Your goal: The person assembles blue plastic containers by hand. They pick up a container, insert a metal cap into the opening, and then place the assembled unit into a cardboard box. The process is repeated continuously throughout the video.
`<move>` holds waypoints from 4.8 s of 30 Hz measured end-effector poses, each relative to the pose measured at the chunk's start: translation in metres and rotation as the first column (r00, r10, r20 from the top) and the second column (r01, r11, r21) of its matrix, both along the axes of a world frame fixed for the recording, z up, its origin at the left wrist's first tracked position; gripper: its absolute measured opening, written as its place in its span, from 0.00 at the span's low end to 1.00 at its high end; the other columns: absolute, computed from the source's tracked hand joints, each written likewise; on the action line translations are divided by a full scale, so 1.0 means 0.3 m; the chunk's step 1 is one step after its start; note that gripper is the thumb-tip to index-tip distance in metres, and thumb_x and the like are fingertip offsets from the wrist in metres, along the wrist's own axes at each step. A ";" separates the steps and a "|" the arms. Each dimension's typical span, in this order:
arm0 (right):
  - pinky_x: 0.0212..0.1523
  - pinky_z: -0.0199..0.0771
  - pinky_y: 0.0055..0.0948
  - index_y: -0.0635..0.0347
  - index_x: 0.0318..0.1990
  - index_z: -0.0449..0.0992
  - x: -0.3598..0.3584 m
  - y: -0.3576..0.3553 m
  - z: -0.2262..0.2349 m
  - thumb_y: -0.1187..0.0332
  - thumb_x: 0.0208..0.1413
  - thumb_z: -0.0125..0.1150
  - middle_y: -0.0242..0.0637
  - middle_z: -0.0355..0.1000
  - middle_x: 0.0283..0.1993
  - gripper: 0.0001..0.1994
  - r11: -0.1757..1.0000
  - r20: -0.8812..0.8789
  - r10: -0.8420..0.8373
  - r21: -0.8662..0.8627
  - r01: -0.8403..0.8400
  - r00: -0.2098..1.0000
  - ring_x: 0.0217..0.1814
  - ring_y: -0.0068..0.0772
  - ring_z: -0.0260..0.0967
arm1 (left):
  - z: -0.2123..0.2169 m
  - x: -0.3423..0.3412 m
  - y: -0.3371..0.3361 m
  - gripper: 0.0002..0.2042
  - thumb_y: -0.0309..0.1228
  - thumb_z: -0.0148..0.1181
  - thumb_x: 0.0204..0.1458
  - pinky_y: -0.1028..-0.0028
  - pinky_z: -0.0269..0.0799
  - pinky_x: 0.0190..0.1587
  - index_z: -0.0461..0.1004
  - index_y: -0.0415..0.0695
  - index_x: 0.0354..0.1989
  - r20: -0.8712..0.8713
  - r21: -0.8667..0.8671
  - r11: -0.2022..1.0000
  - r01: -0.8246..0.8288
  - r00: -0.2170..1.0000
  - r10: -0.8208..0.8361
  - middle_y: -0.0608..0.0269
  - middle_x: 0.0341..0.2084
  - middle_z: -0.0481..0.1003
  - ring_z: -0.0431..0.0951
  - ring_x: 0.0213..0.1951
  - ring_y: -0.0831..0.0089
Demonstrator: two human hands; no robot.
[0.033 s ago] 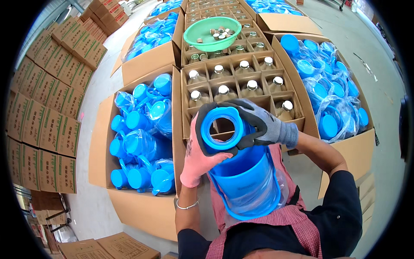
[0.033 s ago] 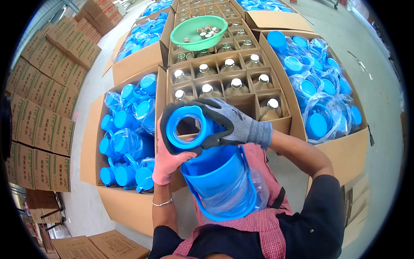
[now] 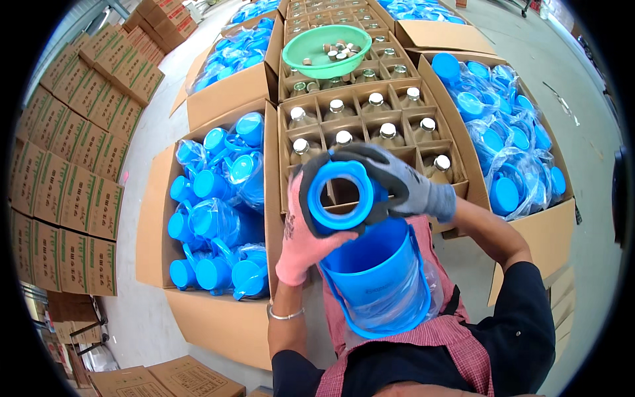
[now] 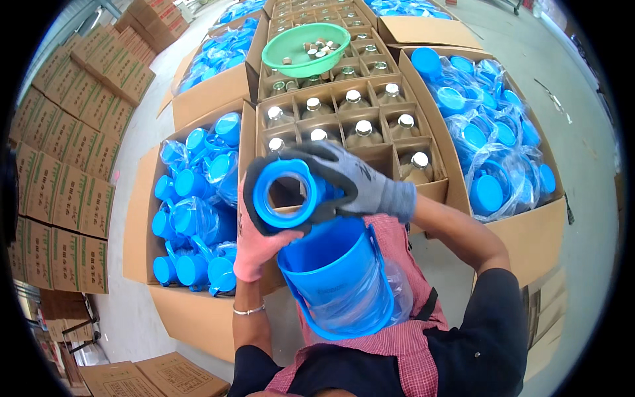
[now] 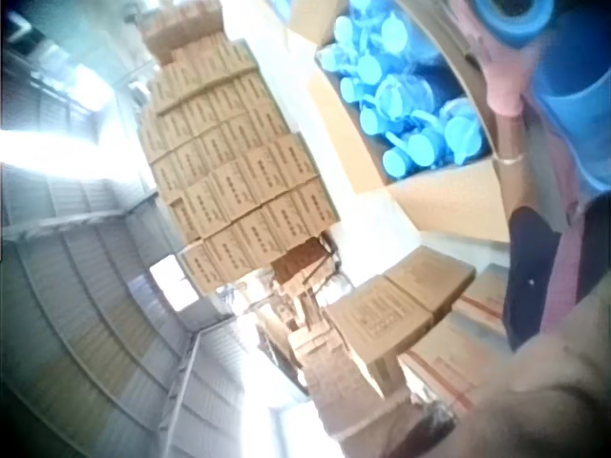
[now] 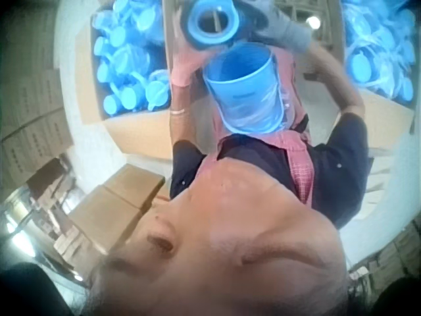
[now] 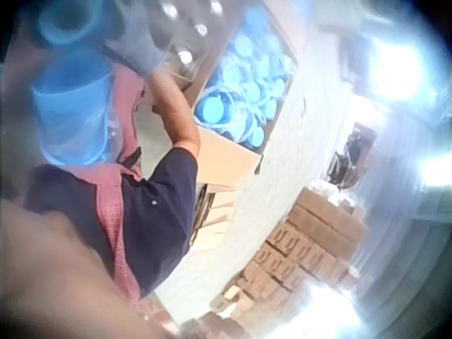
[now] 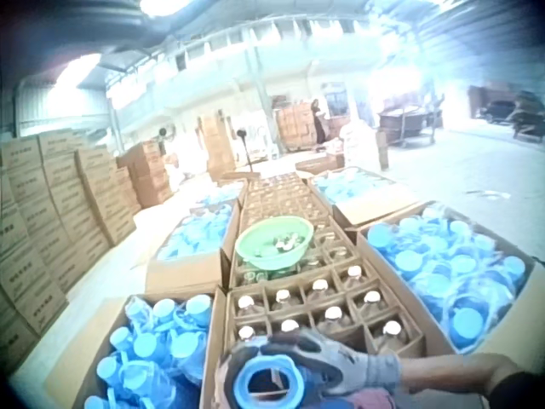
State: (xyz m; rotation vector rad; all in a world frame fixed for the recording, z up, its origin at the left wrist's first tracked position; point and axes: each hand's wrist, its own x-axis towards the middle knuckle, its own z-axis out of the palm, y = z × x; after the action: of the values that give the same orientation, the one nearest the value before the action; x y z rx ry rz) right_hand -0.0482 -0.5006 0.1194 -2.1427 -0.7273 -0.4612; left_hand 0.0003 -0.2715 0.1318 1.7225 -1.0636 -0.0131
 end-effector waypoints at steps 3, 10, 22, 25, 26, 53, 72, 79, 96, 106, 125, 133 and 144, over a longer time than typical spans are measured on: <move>0.66 0.51 0.48 0.54 0.65 0.60 0.158 -0.035 -0.056 0.46 0.41 0.69 0.47 0.56 0.65 0.44 0.985 0.107 -0.100 -0.130 0.113 0.989 0.67 0.52 0.53 | -0.075 0.105 -0.012 0.51 0.38 0.78 0.28 0.55 0.52 0.66 0.55 0.40 0.64 0.218 -0.008 0.987 -0.161 0.963 0.159 0.49 0.62 0.60 0.58 0.63 0.48; 0.59 0.65 0.44 0.52 0.60 0.66 0.619 -0.246 -0.644 0.52 0.49 0.65 0.55 0.63 0.57 0.31 0.891 -0.174 -0.442 -0.198 0.409 0.880 0.59 0.57 0.62 | -0.246 0.191 0.009 0.37 0.36 0.78 0.28 0.59 0.65 0.57 0.68 0.43 0.52 0.169 0.040 0.941 -0.336 0.930 0.325 0.47 0.53 0.67 0.68 0.55 0.51; 0.58 0.65 0.45 0.51 0.65 0.55 0.751 -0.235 -0.900 0.61 0.39 0.70 0.49 0.65 0.57 0.43 0.834 -0.348 -0.474 -0.471 0.286 0.808 0.58 0.54 0.64 | -0.410 0.162 0.150 0.11 0.25 0.64 0.43 0.74 0.65 0.40 0.68 0.36 0.32 -0.280 -0.037 0.681 -0.731 0.662 0.696 0.62 0.35 0.67 0.67 0.36 0.71; 0.58 0.65 0.45 0.51 0.65 0.55 0.736 -0.242 -0.817 0.59 0.40 0.69 0.52 0.64 0.58 0.42 0.823 -0.318 -0.463 -0.501 0.267 0.827 0.58 0.54 0.64 | -0.390 0.158 0.137 0.09 0.24 0.61 0.45 0.77 0.64 0.37 0.67 0.37 0.32 -0.282 -0.079 0.719 -0.690 0.708 0.648 0.65 0.34 0.65 0.65 0.34 0.77; 0.57 0.67 0.45 0.50 0.65 0.56 0.713 -0.274 -0.791 0.57 0.41 0.69 0.52 0.64 0.57 0.41 0.838 -0.220 -0.456 -0.433 0.332 0.863 0.58 0.54 0.65 | -0.370 0.140 0.121 0.08 0.23 0.60 0.46 0.78 0.63 0.37 0.67 0.38 0.33 -0.307 -0.102 0.709 -0.698 0.699 0.645 0.68 0.32 0.65 0.64 0.33 0.78; 0.56 0.66 0.35 0.63 0.62 0.60 0.297 -0.264 0.040 0.63 0.55 0.61 0.46 0.65 0.57 0.29 0.855 0.141 -0.389 0.423 0.300 0.910 0.57 0.40 0.66 | -0.035 0.436 -0.275 0.21 0.39 0.54 0.59 0.71 0.67 0.52 0.63 0.39 0.56 -0.299 -0.585 0.748 -0.312 0.941 0.159 0.61 0.48 0.68 0.69 0.49 0.72; 0.54 0.67 0.32 0.62 0.56 0.66 0.294 -0.361 -0.285 0.49 0.67 0.36 0.41 0.71 0.51 0.26 0.612 -0.254 -0.461 0.603 0.512 0.850 0.50 0.30 0.69 | 0.030 0.351 -0.517 0.51 0.34 0.76 0.33 0.62 0.64 0.58 0.48 0.39 0.65 -0.079 -0.214 0.974 -0.069 0.995 0.053 0.50 0.55 0.64 0.68 0.56 0.59; 0.66 0.58 0.34 0.63 0.64 0.60 0.327 -0.316 -0.228 0.44 0.66 0.35 0.39 0.64 0.62 0.31 0.393 -0.251 -0.020 0.888 0.239 0.968 0.62 0.32 0.63 | 0.032 0.337 -0.514 0.46 0.30 0.75 0.34 0.65 0.64 0.58 0.51 0.42 0.62 -0.203 -0.223 0.972 -0.073 0.979 0.027 0.54 0.53 0.67 0.68 0.56 0.63; 0.54 0.69 0.30 0.60 0.62 0.63 0.384 -0.236 -0.013 0.40 0.62 0.41 0.40 0.70 0.55 0.34 0.326 -0.230 0.097 0.926 0.188 0.968 0.53 0.28 0.69 | 0.137 0.425 -0.441 0.32 0.29 0.65 0.44 0.70 0.69 0.54 0.61 0.37 0.60 -0.257 -0.450 0.893 -0.009 0.959 -0.120 0.58 0.49 0.72 0.72 0.50 0.69; 0.44 0.74 0.32 0.65 0.50 0.71 0.332 -0.143 0.385 0.51 0.57 0.57 0.39 0.75 0.44 0.24 0.422 -0.031 0.303 0.901 -0.105 0.952 0.45 0.28 0.73 | 0.569 0.502 -0.295 0.26 0.48 0.50 0.61 0.75 0.70 0.52 0.64 0.44 0.62 -0.205 -0.282 0.956 0.076 0.969 -0.138 0.61 0.51 0.72 0.73 0.51 0.75; 0.55 0.65 0.30 0.64 0.55 0.68 -0.190 -0.030 0.014 0.37 0.49 0.60 0.38 0.69 0.50 0.38 0.776 -0.823 0.087 0.410 0.480 0.562 0.53 0.27 0.65 | -0.211 0.120 -0.071 0.30 0.36 0.56 0.56 0.64 0.62 0.62 0.55 0.44 0.67 -0.670 -0.027 0.988 0.149 0.731 -0.128 0.48 0.61 0.61 0.65 0.59 0.58; 0.49 0.70 0.32 0.62 0.50 0.74 -0.142 -0.191 -0.055 0.42 0.55 0.55 0.44 0.73 0.46 0.30 0.992 -0.708 -0.093 -0.007 0.125 0.700 0.49 0.36 0.70 | -0.098 0.008 -0.103 0.27 0.35 0.49 0.60 0.66 0.60 0.62 0.55 0.41 0.66 -0.778 0.094 0.979 0.179 0.627 -0.039 0.46 0.61 0.62 0.68 0.56 0.53; 0.56 0.66 0.29 0.60 0.57 0.66 -0.054 0.041 -0.110 0.42 0.52 0.60 0.39 0.68 0.53 0.34 0.795 -0.719 0.164 0.502 0.341 0.676 0.55 0.27 0.65 | -0.273 -0.045 0.015 0.20 0.34 0.40 0.64 0.59 0.67 0.54 0.59 0.34 0.59 0.066 0.439 0.888 -0.138 0.990 0.121 0.35 0.50 0.67 0.70 0.52 0.46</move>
State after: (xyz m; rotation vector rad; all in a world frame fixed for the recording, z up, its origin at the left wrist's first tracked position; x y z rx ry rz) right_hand -0.0643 -0.4883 0.0863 -1.5219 0.0347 0.1548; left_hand -0.0133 -0.2670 0.0498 2.2121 -1.0215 -0.1509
